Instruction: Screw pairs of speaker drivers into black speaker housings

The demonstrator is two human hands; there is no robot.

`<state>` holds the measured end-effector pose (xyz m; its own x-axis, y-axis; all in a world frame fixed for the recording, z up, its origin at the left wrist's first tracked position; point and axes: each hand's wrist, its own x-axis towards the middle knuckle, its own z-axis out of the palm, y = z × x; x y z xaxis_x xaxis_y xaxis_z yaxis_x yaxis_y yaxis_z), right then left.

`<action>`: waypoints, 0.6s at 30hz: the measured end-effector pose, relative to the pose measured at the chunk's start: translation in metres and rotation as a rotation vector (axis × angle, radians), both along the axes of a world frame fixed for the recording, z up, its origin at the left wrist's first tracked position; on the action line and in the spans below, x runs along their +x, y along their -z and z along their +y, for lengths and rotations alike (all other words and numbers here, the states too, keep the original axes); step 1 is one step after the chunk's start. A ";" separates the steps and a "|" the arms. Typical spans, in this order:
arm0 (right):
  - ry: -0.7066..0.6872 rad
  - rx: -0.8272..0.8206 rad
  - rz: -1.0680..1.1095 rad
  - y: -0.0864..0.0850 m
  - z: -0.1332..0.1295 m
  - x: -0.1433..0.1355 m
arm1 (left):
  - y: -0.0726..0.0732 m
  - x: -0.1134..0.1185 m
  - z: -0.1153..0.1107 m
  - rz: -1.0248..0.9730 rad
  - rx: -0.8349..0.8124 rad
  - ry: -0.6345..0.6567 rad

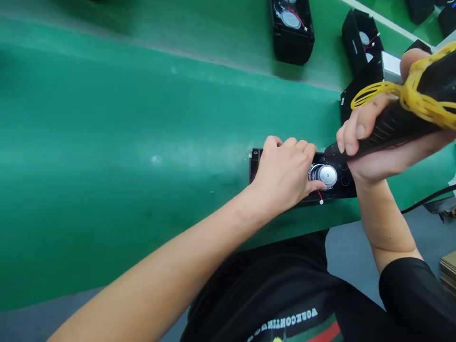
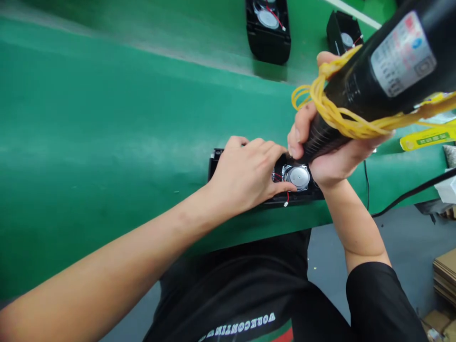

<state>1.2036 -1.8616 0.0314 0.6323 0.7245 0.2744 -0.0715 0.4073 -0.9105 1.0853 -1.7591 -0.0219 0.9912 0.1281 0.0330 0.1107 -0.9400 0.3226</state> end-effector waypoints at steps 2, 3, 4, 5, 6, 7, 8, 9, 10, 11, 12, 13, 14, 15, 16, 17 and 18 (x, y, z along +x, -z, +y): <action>0.075 0.099 -0.051 0.009 0.006 -0.003 | -0.001 0.000 0.000 0.009 -0.019 -0.004; 0.108 0.104 -0.073 0.011 0.007 -0.003 | -0.001 0.000 0.000 0.014 -0.025 -0.009; 0.111 0.065 -0.093 0.011 0.008 -0.004 | 0.000 0.000 -0.001 0.014 -0.028 -0.012; 0.112 0.023 -0.110 0.010 0.009 -0.004 | 0.000 0.001 -0.001 0.006 -0.029 -0.014; 0.113 -0.023 -0.111 0.008 0.009 -0.004 | 0.001 0.001 0.000 -0.008 -0.028 -0.015; 0.119 -0.049 -0.094 0.006 0.010 -0.005 | 0.002 0.001 0.000 -0.025 -0.025 -0.015; 0.129 -0.066 -0.064 0.003 0.010 -0.006 | 0.003 0.001 0.000 -0.040 -0.025 -0.013; 0.133 -0.081 -0.038 0.001 0.010 -0.007 | 0.004 0.001 0.000 -0.052 -0.026 -0.013; 0.135 -0.089 -0.026 -0.001 0.011 -0.007 | 0.005 0.000 0.001 -0.058 -0.030 -0.016; 0.144 -0.087 -0.030 -0.002 0.011 -0.008 | 0.005 0.000 0.001 -0.059 -0.036 -0.019; 0.143 -0.087 -0.052 -0.002 0.011 -0.009 | 0.005 0.000 0.002 -0.058 -0.044 -0.021; 0.144 -0.085 -0.081 -0.002 0.011 -0.010 | 0.005 0.000 0.002 -0.056 -0.051 -0.024; 0.147 -0.090 -0.099 -0.002 0.011 -0.010 | 0.005 0.000 0.002 -0.054 -0.057 -0.026; 0.156 -0.089 -0.098 -0.002 0.011 -0.011 | 0.005 -0.001 0.002 -0.054 -0.059 -0.028; 0.151 -0.092 -0.090 -0.002 0.011 -0.012 | 0.005 -0.001 0.002 -0.057 -0.060 -0.027; 0.127 -0.105 -0.086 -0.002 0.011 -0.013 | 0.005 -0.001 0.002 -0.062 -0.059 -0.028; 0.103 -0.113 -0.083 -0.002 0.012 -0.013 | 0.006 -0.001 0.002 -0.071 -0.059 -0.028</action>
